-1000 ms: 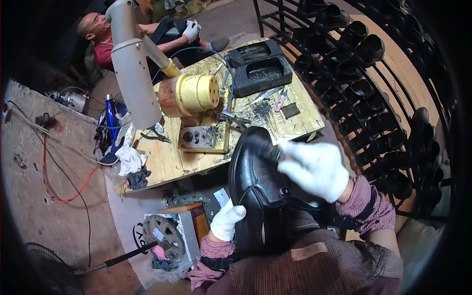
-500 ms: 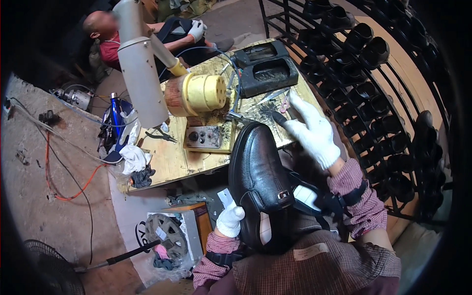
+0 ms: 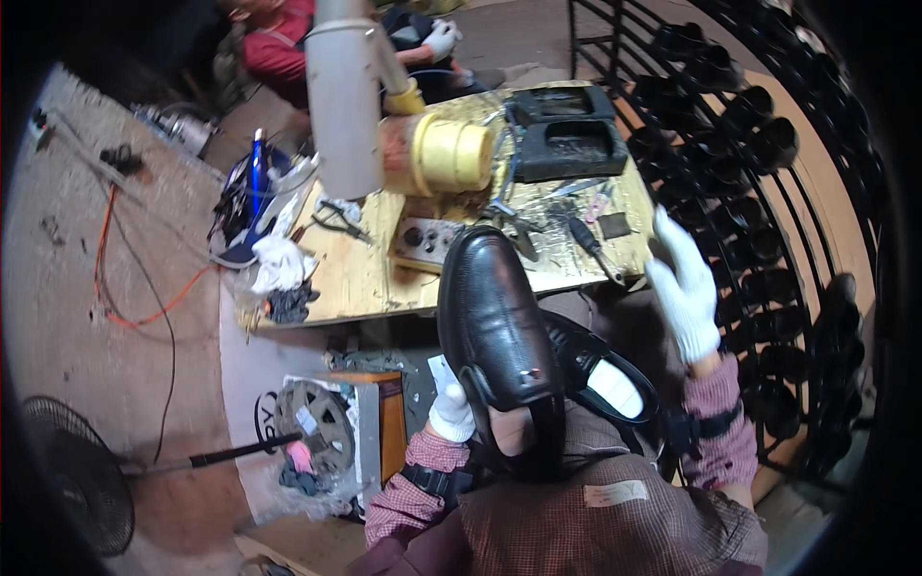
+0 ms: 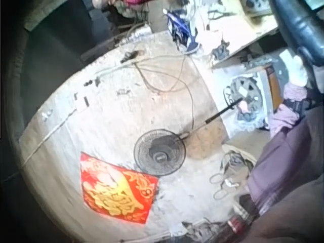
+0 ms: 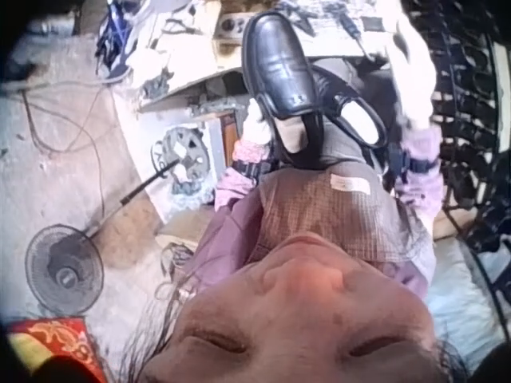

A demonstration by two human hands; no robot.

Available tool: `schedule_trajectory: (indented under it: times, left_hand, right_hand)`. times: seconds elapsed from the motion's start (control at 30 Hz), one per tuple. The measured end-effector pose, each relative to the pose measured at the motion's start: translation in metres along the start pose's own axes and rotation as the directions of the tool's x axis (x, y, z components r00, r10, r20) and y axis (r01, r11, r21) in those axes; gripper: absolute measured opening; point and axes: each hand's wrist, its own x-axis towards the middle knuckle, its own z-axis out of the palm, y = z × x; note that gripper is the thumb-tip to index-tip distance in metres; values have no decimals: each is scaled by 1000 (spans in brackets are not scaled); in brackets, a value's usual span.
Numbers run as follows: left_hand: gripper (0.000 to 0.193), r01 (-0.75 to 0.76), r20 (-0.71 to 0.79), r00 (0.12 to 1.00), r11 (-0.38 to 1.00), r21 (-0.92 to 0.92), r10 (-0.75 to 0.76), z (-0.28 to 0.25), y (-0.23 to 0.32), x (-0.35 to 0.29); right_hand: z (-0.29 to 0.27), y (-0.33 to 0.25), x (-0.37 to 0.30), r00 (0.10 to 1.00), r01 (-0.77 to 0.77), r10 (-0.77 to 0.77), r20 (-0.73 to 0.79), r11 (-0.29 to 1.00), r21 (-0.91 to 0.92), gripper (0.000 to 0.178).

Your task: The recorder is polishing and inspecting black dress shoes in a manufacturing environment.

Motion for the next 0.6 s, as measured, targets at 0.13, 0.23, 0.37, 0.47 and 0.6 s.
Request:
schedule_trajectory:
  times: [0.13, 0.23, 0.37, 0.47, 0.6]
  left_hand:
    - [119, 87, -8, 995, 906, -415, -99, 9, 8, 5]
    - [79, -23, -218, 970, 851, -525, -109, 12, 23, 12]
    - [71, -132, -212, 977, 850, -509, 24, -7, 38, 30]
    - [112, -157, -101, 987, 826, -542, 121, -24, 48, 39]
    - [103, -246, -80, 968, 839, -485, 238, -31, 54, 47]
  right_hand:
    - [-20, -15, -51, 891, -33, 90, 446, 990, -134, 80]
    - [-16, -19, -71, 714, 28, 173, 678, 961, -275, 83]
    - [1, -9, -84, 680, -25, 349, 644, 890, -456, 73]
    - [6, 0, -87, 737, 3, 277, 616, 910, -414, 66]
    - [6, 4, -86, 734, 23, 263, 626, 912, -409, 63]
